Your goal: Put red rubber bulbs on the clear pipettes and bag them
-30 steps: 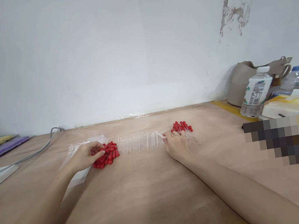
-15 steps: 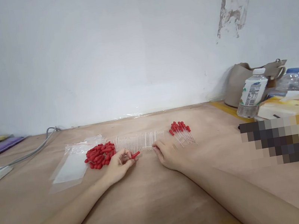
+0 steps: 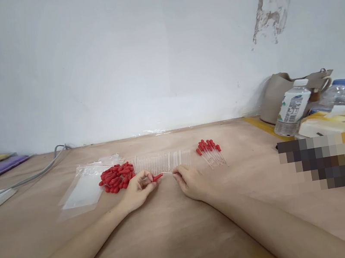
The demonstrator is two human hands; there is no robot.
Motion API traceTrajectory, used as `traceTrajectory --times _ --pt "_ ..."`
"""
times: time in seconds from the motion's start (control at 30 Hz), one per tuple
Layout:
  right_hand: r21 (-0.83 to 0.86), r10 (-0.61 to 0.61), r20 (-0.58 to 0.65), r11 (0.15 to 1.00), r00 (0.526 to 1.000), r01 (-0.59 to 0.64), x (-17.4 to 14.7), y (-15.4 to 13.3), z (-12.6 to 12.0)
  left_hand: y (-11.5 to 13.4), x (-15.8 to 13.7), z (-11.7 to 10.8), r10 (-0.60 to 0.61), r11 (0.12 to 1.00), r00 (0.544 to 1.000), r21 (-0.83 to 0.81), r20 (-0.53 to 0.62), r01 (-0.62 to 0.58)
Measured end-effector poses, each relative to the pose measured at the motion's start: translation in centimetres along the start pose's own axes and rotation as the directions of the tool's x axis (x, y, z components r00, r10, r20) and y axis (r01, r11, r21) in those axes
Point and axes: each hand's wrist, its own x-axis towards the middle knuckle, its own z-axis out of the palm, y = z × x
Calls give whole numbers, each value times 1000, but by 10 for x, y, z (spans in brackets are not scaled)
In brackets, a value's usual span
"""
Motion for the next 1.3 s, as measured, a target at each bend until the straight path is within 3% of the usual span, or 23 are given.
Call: traceTrajectory --times 0.27,0.53,0.83,1.1,1.3 --pt "27 -6 27 1000 1000 6 0 -2 -3 1 -1 -1 -29 991 999 -132 40 34" --pt "78 -16 74 997 997 10 0 -4 -4 4 1 3 21 999 1000 41 14 -21" --pt "239 -69 137 970 988 34 4 6 -4 9 -3 -1 79 990 990 109 118 -92" --pt "74 -122 170 991 978 111 3 8 -6 16 -5 0 179 945 969 246 170 -218" --pt "-82 -154 79 984 985 161 1 6 -4 10 -4 1 159 941 985 291 64 -171"
